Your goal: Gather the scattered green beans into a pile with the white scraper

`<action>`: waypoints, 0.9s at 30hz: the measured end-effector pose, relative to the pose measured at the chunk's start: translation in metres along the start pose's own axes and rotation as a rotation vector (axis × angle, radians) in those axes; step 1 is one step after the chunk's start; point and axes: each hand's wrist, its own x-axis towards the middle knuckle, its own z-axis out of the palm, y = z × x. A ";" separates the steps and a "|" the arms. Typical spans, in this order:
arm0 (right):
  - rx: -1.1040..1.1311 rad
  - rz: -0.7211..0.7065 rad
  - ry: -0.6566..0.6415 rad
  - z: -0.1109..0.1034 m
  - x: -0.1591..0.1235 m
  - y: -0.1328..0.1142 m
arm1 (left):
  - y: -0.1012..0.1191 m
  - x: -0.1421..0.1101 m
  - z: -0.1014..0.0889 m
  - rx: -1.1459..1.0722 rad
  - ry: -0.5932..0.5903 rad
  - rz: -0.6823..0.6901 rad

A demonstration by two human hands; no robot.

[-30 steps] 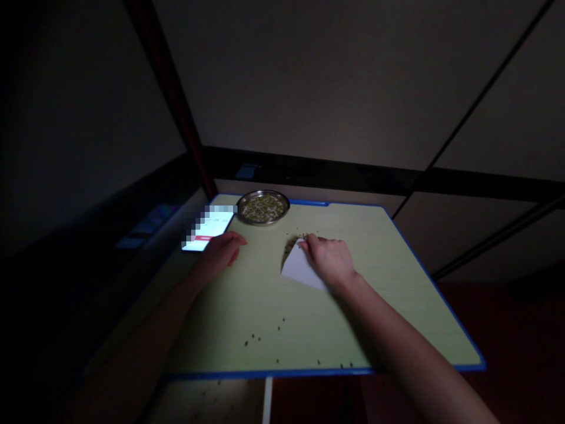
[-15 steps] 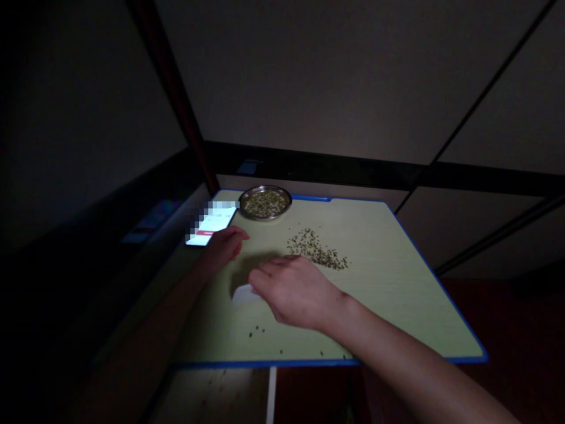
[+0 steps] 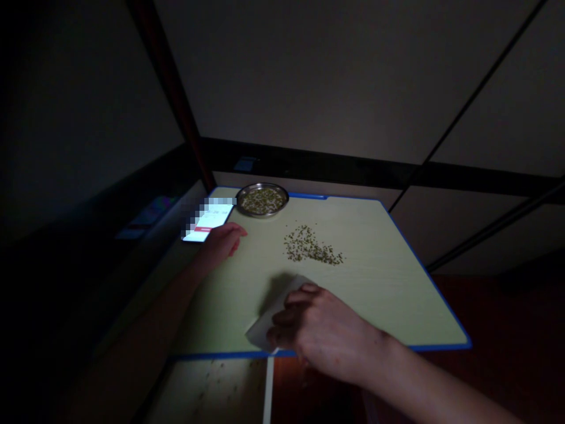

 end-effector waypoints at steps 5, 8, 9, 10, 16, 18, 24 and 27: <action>-0.015 0.117 -0.009 -0.010 -0.033 -0.006 | -0.002 0.001 0.000 0.000 0.002 0.006; -0.011 0.166 -0.001 -0.014 -0.051 -0.008 | -0.005 0.003 0.000 -0.013 -0.002 0.003; -0.014 0.180 -0.010 -0.015 -0.056 -0.009 | -0.005 0.003 0.000 -0.015 -0.002 0.003; -0.018 0.191 -0.024 -0.016 -0.060 -0.010 | -0.006 0.004 0.000 -0.013 -0.001 0.006; -0.011 0.316 -0.013 -0.037 -0.069 -0.007 | -0.007 0.005 -0.001 0.002 0.005 0.024; -0.037 0.415 0.032 -0.044 -0.069 0.001 | -0.005 0.005 -0.002 0.007 0.004 0.023; -0.025 0.663 0.026 -0.032 -0.073 0.042 | 0.000 0.002 -0.004 0.026 0.011 0.007; 0.059 0.693 0.020 -0.018 -0.069 0.051 | 0.000 0.003 -0.003 0.028 0.005 0.010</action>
